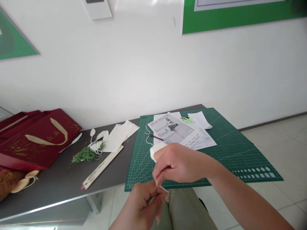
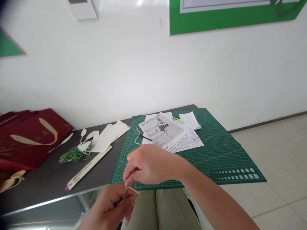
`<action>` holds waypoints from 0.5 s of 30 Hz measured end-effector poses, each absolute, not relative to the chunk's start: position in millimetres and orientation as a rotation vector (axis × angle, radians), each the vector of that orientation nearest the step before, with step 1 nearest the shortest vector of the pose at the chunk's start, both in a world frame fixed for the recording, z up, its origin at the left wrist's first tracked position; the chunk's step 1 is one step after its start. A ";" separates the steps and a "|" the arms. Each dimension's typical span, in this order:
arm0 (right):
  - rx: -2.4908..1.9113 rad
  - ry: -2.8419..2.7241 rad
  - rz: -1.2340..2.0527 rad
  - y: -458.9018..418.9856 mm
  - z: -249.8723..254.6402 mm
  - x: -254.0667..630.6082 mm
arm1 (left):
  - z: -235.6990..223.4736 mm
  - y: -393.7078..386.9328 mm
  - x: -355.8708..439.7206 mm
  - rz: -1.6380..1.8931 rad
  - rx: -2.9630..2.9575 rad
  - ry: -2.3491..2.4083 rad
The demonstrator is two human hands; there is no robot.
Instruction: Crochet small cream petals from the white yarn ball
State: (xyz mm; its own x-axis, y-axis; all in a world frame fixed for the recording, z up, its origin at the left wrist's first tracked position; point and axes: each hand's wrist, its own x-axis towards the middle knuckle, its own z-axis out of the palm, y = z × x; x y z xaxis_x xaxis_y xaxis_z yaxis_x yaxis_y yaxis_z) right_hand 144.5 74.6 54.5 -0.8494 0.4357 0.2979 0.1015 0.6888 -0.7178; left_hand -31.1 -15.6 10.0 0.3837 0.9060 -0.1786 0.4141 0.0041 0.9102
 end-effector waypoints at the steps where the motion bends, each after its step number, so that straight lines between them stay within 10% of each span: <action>1: -0.358 -2.409 1.063 78.1 50.3 141.3 | 5.3 -13.6 -32.1 0.650 1.494 1.120; 15: -0.479 -1.800 1.465 75.7 -8.0 110.6 | -41.1 -10.6 -31.2 1.012 0.730 0.533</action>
